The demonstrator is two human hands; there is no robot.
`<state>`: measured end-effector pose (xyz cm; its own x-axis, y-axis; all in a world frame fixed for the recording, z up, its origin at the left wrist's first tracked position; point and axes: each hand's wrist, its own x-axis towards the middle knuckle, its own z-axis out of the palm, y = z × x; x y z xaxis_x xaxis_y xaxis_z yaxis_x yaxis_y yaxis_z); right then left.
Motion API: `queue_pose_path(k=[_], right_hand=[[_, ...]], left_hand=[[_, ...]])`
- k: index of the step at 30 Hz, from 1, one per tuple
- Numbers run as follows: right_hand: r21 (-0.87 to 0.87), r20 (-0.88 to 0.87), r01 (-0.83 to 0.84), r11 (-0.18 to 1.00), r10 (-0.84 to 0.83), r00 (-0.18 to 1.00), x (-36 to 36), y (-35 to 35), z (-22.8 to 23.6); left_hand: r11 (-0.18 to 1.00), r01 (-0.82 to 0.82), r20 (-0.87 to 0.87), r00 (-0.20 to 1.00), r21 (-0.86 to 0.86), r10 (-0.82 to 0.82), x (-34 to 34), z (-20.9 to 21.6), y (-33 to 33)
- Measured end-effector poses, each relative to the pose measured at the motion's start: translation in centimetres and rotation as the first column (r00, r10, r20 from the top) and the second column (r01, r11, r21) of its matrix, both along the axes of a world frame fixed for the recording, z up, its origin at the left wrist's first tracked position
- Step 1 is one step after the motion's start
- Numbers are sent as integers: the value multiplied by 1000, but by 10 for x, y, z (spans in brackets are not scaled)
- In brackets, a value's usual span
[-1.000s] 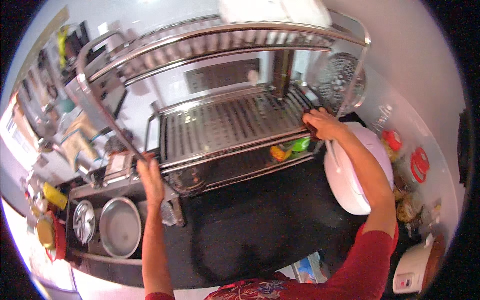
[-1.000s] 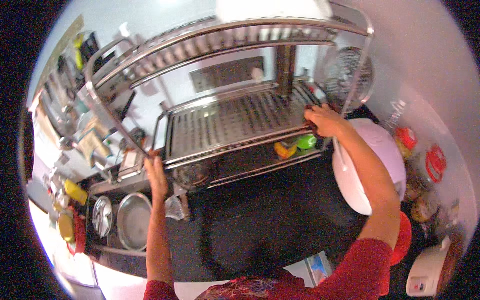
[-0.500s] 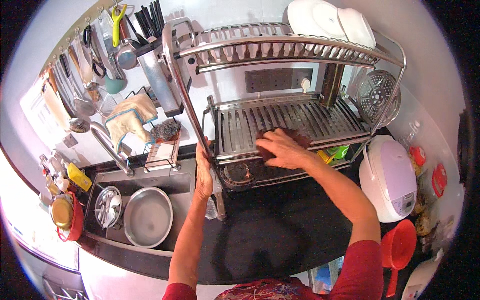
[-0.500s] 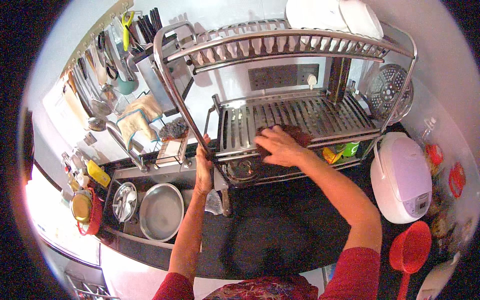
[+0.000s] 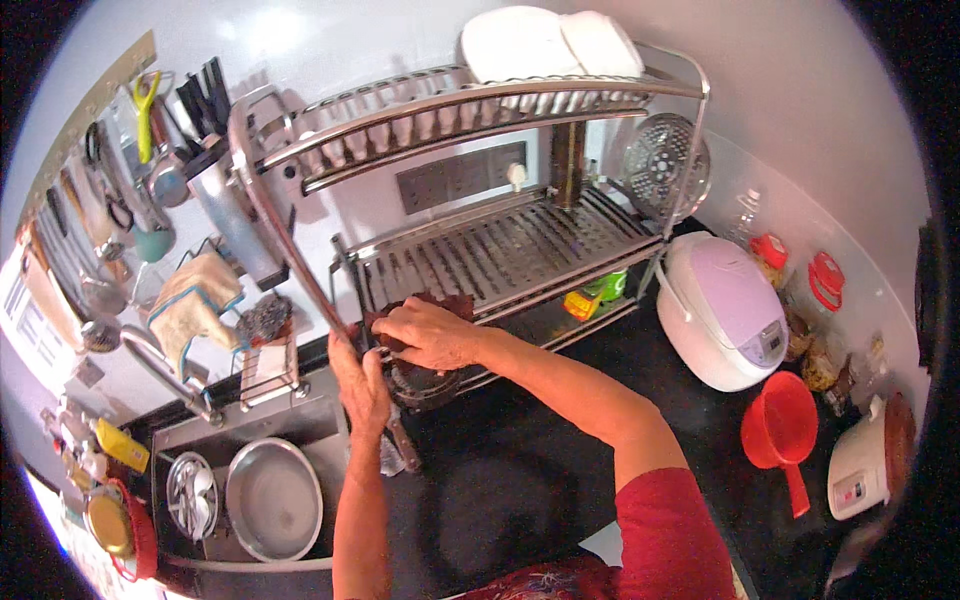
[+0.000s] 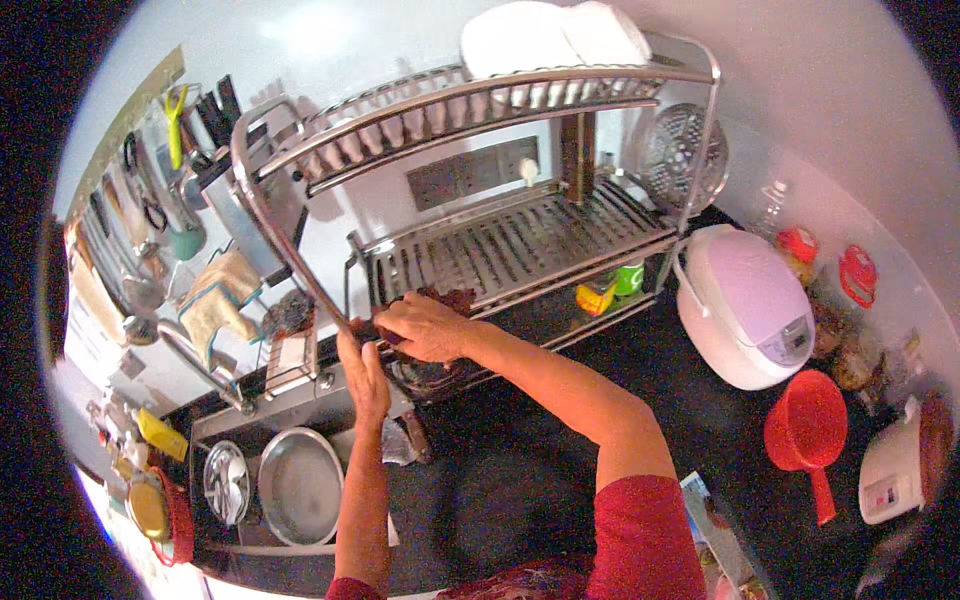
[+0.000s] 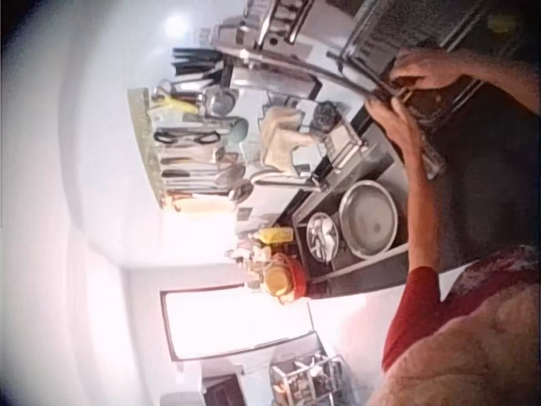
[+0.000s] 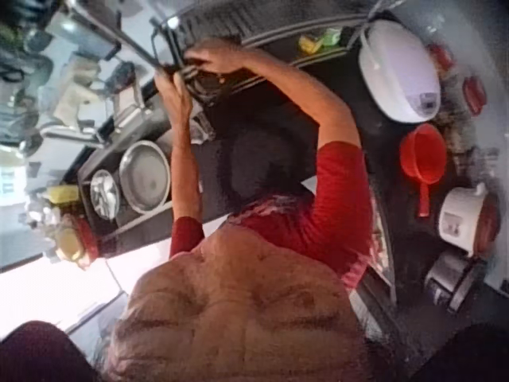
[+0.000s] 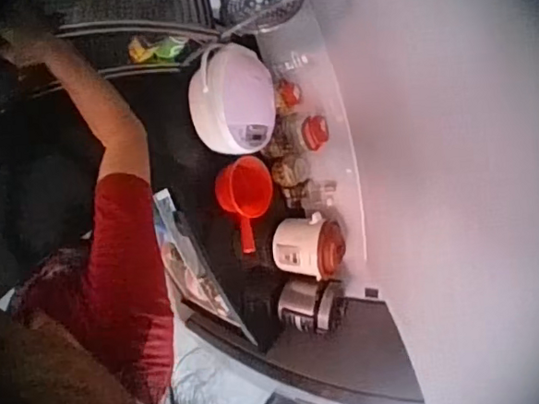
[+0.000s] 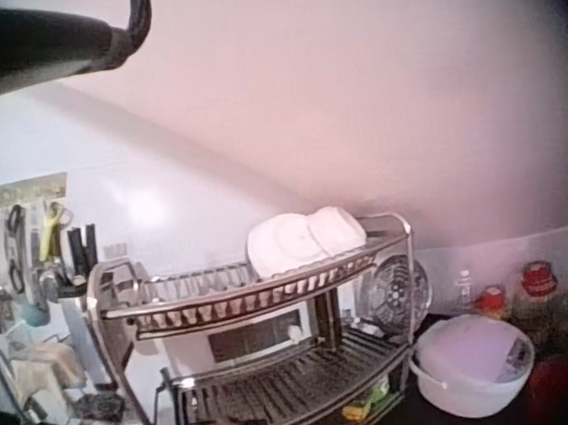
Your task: The person wipes a metal dish rack with a brown cloth, cleaning the shelves and frame. They then wipe a metal steamer insert and a stainless steel thermos before placing them back on the rack. Finally, they wipe the countertop area beneath the rack.
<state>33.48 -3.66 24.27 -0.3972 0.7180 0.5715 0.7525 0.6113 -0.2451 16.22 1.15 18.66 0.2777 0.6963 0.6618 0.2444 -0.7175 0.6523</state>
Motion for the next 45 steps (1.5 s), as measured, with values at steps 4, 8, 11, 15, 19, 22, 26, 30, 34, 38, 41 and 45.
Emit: queue_pose_path(k=[4, 8, 11, 15, 19, 22, 26, 30, 34, 38, 41, 45], right_hand=[[-139, -31, 171, 975, -177, 984, 67, -32, 12], [-72, -100, 415, 907, -420, 902, 148, -60, 11], [-23, 92, 694, 719, -690, 718, 220, -75, -4], [35, 165, 855, 518, -846, 506, 287, -83, -9], [184, 143, 929, 322, -943, 299, 340, -80, -17], [70, -28, 988, 139, -990, 141, 338, -61, -12], [74, 249, 960, 269, -937, 244, 303, -46, -17], [-157, 264, 774, 614, -729, 631, 245, -45, 2], [-155, -95, 247, 957, -263, 960, 206, -35, -2], [-126, -83, 64, 990, -75, 994, 204, -10, -4], [-5, -47, 282, 960, -282, 958, 223, 25, -3], [155, 132, 664, 731, -681, 720, 233, 66, -1]], left_hand=[[987, -160, -106, 981, 20, 162, 1, 4, -5], [981, -161, -26, 986, 105, 165, 6, -4, -2], [994, -76, 32, 996, -77, 79, 12, 11, -15], [969, -247, 111, 964, 23, 243, 12, -6, -14], [730, -502, 110, 850, 464, 514, 36, 21, -61], [843, -223, -114, 942, 489, 315, 66, 40, -82], [889, -12, -334, 924, 458, 185, 126, 51, -79], [911, 62, -510, 843, 407, 171, 160, 58, -74], [942, 62, -666, 722, 331, 187, 178, 57, -66], [943, 62, -671, 718, 327, 185, 180, 45, -58], [911, 73, -659, 713, 406, 237, 179, 40, -54], [917, 54, -631, 742, 394, 227, 181, 44, -60]])
